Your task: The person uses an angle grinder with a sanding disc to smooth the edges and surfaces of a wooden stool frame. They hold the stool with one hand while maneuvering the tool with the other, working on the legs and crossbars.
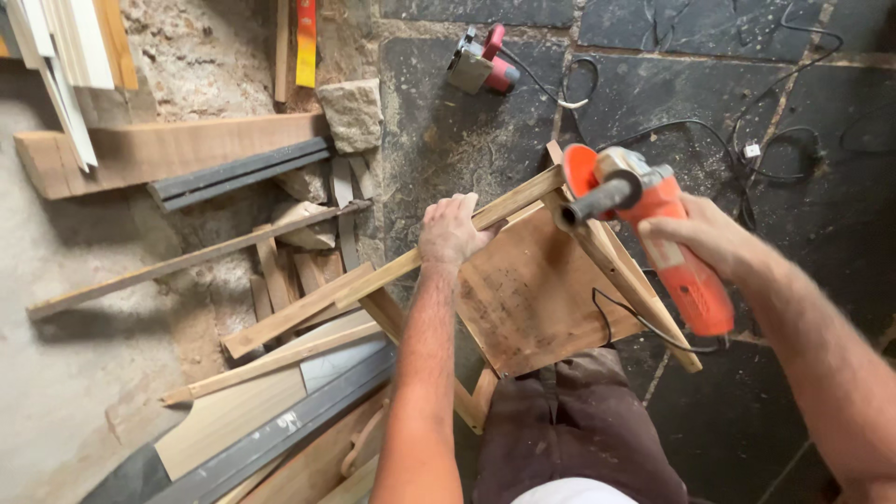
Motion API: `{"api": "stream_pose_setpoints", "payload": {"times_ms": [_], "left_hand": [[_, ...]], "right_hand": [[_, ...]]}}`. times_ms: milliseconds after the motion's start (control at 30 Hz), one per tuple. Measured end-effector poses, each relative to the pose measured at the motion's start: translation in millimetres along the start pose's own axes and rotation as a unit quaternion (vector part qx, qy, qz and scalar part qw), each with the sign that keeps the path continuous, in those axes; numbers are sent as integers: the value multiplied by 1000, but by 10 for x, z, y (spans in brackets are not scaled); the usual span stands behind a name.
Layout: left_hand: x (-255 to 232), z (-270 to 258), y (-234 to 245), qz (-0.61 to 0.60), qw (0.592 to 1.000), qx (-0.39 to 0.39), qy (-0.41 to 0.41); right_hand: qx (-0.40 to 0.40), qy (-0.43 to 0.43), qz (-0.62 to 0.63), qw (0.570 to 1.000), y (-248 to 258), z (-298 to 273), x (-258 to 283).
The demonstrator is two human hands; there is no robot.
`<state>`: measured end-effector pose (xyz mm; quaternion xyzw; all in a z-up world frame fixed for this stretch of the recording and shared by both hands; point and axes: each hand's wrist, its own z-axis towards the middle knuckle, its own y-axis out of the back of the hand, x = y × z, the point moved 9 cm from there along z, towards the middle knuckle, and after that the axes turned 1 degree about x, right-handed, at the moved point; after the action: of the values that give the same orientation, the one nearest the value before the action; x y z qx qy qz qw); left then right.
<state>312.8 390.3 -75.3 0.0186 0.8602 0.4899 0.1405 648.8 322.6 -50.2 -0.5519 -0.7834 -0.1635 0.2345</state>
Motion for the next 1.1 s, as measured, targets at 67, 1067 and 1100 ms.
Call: {"api": "stream_pose_setpoints", "payload": {"times_ms": [67, 1067, 1100], "left_hand": [[4, 2, 8, 0, 1000, -6, -1], [5, -32, -59, 23, 989, 129, 63], [17, -22, -86, 24, 988, 139, 69]], "right_hand": [[25, -8, 35, 999, -23, 102, -13], [100, 15, 129, 986, -155, 15, -400], [94, 16, 120, 988, -134, -54, -413]]}}
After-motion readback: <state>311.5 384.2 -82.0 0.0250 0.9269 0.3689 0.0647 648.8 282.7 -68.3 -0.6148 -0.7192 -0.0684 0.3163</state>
